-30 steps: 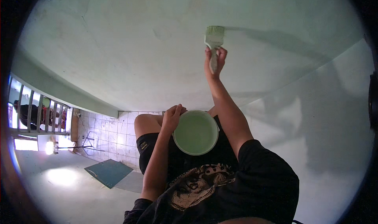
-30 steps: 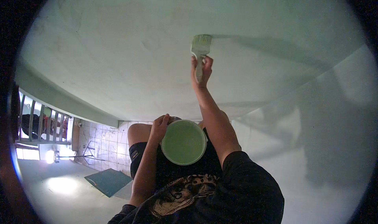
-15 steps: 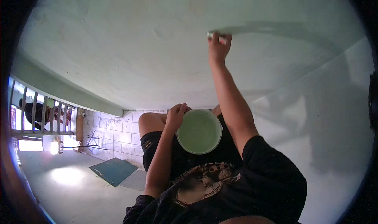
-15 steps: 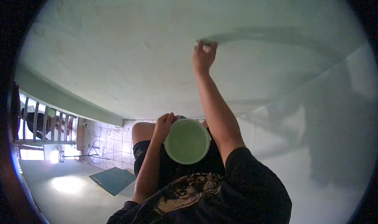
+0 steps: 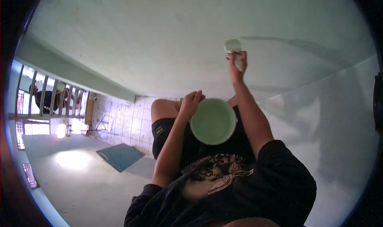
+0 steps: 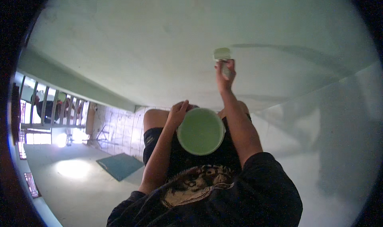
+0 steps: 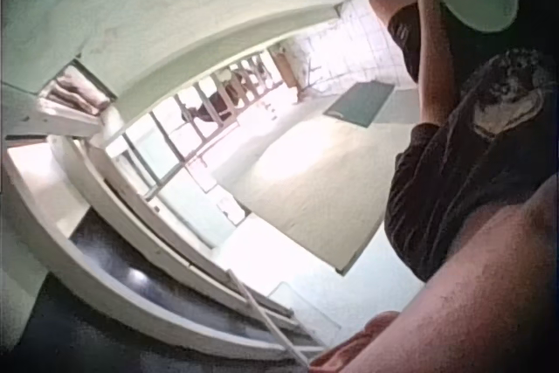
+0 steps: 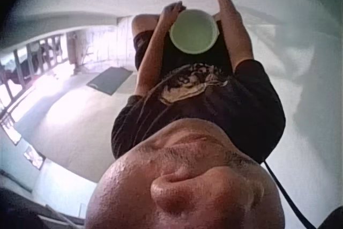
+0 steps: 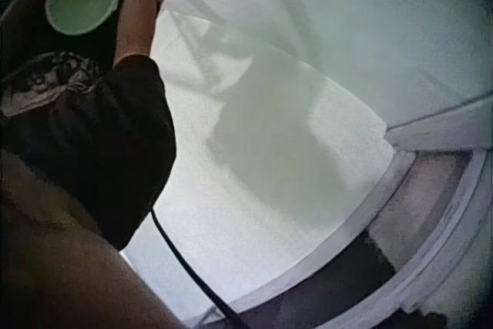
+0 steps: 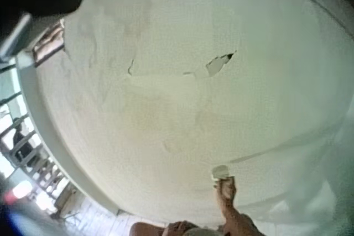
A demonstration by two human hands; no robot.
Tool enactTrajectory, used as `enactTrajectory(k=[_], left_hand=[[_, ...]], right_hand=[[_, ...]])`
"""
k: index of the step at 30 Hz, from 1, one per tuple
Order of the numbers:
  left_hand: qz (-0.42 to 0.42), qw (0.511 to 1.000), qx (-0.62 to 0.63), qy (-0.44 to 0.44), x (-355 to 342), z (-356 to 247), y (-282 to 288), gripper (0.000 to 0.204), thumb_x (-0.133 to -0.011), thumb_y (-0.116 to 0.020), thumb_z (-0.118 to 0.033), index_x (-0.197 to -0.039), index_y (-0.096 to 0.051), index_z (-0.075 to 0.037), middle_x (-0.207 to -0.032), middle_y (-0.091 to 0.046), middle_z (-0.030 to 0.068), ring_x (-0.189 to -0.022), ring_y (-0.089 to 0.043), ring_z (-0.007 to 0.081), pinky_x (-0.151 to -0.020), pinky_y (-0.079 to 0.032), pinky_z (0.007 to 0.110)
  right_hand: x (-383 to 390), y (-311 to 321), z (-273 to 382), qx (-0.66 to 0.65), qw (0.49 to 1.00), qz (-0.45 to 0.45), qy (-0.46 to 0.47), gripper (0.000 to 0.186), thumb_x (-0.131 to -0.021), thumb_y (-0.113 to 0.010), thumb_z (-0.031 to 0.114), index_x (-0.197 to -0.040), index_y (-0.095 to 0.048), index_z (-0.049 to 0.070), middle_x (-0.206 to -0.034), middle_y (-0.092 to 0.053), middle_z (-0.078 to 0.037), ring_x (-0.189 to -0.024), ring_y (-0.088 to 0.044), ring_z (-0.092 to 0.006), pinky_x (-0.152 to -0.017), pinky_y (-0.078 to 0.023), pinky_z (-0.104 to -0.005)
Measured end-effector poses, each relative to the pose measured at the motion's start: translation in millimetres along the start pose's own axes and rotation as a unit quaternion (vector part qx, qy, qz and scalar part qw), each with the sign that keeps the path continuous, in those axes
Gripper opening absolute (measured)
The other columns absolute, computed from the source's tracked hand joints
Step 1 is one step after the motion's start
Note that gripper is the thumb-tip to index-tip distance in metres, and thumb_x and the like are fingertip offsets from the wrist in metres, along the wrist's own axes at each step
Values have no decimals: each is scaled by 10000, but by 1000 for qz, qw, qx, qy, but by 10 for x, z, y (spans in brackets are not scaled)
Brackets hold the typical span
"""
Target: The person dips a paintbrush into a bucket of paint and applies the paint to the ceiling with the brush.
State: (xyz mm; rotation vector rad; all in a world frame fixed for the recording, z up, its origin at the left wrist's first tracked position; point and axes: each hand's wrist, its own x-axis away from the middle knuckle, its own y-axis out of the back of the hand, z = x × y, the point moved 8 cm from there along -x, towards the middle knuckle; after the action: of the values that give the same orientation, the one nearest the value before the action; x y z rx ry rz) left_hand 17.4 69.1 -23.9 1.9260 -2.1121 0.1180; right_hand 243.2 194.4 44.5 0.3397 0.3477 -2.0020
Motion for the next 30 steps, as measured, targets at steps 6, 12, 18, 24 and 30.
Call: enactTrajectory(k=[6,12,18,24,30], left_hand=[[-5,999,-43,1,-54,-127,56,488,-948,-473,-414,-934,-665,34,-865,-692,150,-821,-653,202,-761,-489,339],[7,1000,1,15,-31,-143,120,501,-967,-448,-396,-980,-657,59,-903,-684,160,-873,-645,203,-814,-495,318],[7,1000,4,11,-13,-132,85,502,-965,-453,-395,-984,-654,64,-919,-683,159,-870,-647,199,-817,-495,318],[5,1000,2,14,26,-196,108,468,-962,-472,-373,-998,-654,57,-930,-684,145,-886,-644,196,-821,-495,316],[10,1000,5,3,-25,-98,96,474,-965,-463,-377,-1000,-654,55,-934,-683,145,-890,-640,196,-823,-494,319]], right_hand=[[553,534,838,-51,980,129,-146,338,-885,-594,112,-1082,-328,41,-967,-574,-134,-804,-630,-199,-662,-576,-331],[1180,723,1226,165,904,382,-100,186,-772,-717,55,-916,-613,-2,-879,-651,-84,-829,-633,-155,-739,-513,-282],[1600,360,978,196,832,478,-206,211,-762,-723,107,-941,-646,25,-843,-665,-83,-815,-630,-128,-716,-498,-270],[1782,-104,641,271,763,567,-152,198,-766,-678,120,-949,-654,48,-815,-662,-112,-784,-642,-194,-720,-498,-314],[1953,-222,481,327,711,613,-114,204,-771,-633,139,-959,-656,63,-867,-663,-152,-828,-645,-293,-749,-496,-369]])
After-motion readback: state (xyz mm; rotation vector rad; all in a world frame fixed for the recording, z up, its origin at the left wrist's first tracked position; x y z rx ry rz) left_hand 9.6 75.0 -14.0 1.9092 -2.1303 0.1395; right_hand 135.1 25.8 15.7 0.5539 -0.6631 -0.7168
